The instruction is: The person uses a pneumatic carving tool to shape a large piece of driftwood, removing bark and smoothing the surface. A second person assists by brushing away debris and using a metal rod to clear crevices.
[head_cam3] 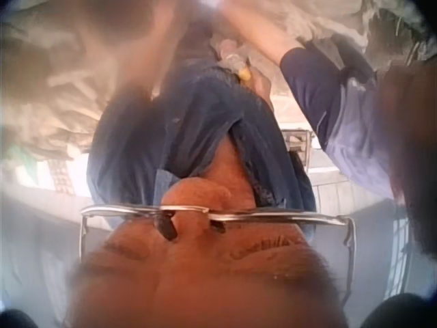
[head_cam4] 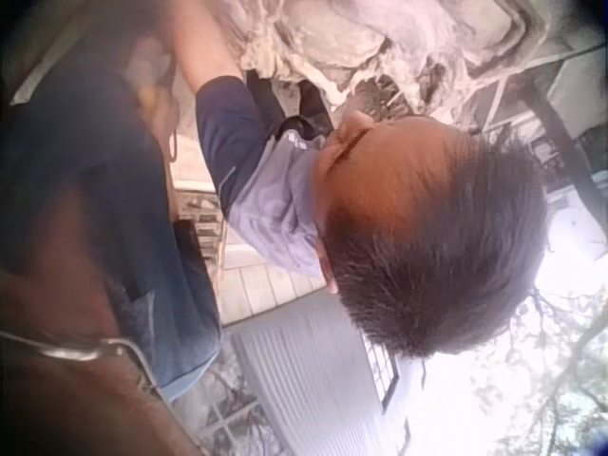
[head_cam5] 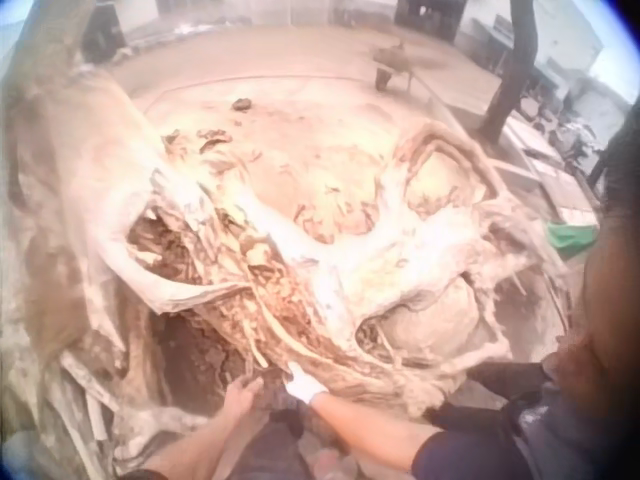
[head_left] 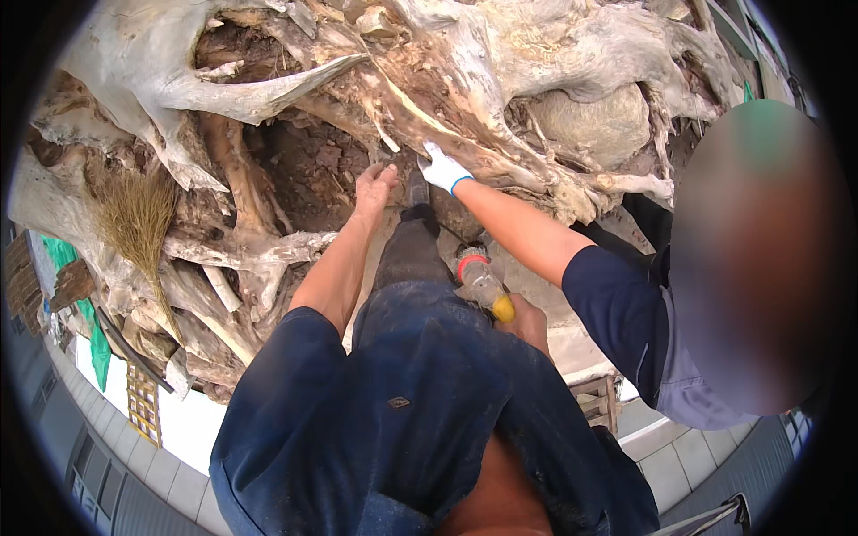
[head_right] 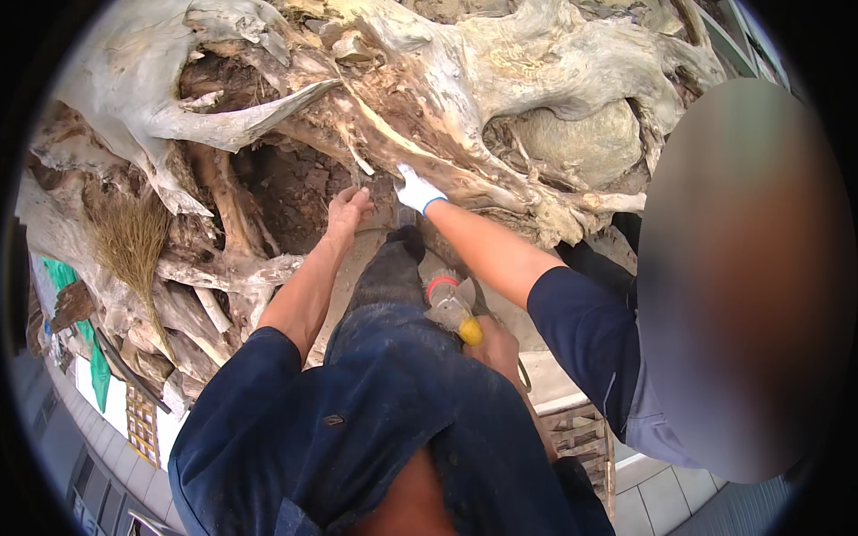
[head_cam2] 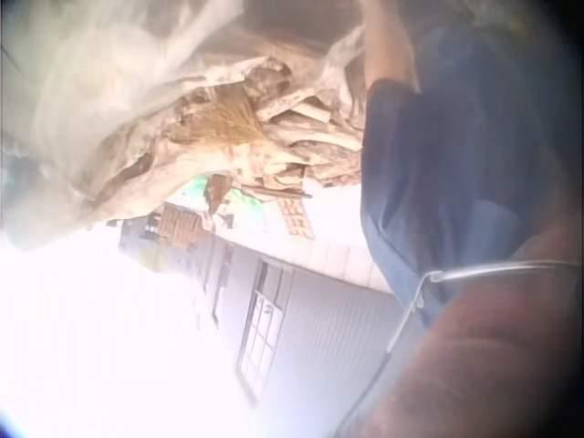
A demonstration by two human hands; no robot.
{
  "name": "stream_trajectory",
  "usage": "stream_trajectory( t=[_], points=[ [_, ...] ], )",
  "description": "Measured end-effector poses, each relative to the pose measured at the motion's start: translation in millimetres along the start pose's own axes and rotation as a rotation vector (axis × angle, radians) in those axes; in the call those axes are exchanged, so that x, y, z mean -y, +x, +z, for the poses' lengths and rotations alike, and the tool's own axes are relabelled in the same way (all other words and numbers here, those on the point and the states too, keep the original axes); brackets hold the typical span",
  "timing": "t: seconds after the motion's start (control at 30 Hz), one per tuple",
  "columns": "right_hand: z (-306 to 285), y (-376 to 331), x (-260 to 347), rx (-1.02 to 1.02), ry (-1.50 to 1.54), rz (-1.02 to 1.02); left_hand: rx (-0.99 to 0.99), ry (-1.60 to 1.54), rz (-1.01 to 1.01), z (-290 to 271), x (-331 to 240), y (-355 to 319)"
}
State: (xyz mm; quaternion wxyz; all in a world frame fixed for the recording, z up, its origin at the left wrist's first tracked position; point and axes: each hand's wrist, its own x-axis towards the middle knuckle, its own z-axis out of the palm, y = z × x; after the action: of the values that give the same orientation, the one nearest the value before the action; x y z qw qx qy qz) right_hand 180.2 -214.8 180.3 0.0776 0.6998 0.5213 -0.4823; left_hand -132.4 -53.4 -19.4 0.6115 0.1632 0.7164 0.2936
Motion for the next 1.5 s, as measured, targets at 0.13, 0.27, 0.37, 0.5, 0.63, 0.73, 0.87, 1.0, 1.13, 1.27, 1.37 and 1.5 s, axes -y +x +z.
stream_trajectory(
  t=[0.13,0.27,0.37,0.5,0.63,0.73,0.87,1.0,1.13,1.27,1.37,1.5],
  points=[
    [18.0,-6.5,-3.9,0.002,0.004,0.018,0.065,-0.094,-0.037,19.9,-17.5,36.3],
    [14.8,-6.3,18.3,0.003,-0.001,0.020,0.048,-0.211,-0.091,32.8,-16.1,59.0],
    [12.6,-5.8,28.0,0.000,-0.004,0.023,-0.036,-0.266,-0.103,41.3,-5.4,82.8],
    [7.6,-4.5,42.5,-0.020,0.011,0.045,-0.111,-0.351,-0.074,53.5,-5.5,96.7],
    [6.7,-1.4,53.4,-0.018,0.031,0.040,-0.120,-0.306,-0.055,46.5,-3.5,99.2],
    [7.7,2.6,58.4,-0.028,0.048,0.033,-0.138,-0.278,-0.060,47.8,-11.5,95.6],
    [11.8,4.4,58.8,-0.052,0.072,0.025,-0.041,-0.264,-0.046,46.6,-19.2,75.6],
    [10.2,1.1,63.3,-0.107,0.104,0.027,0.105,-0.038,-0.134,40.6,4.7,44.7],
    [-14.1,22.7,79.0,-0.009,0.122,-0.075,0.139,0.202,-0.244,-11.5,51.6,-17.5],
    [-37.2,23.8,109.4,-0.007,0.276,-0.119,0.622,0.723,0.318,-23.8,94.0,-62.8],
    [-42.8,24.4,125.9,-0.036,0.334,-0.207,0.774,0.746,0.443,5.0,63.4,-124.6],
    [-44.2,18.0,132.7,0.035,0.427,-0.347,0.921,0.992,0.448,21.7,66.4,-169.9]
  ],
)
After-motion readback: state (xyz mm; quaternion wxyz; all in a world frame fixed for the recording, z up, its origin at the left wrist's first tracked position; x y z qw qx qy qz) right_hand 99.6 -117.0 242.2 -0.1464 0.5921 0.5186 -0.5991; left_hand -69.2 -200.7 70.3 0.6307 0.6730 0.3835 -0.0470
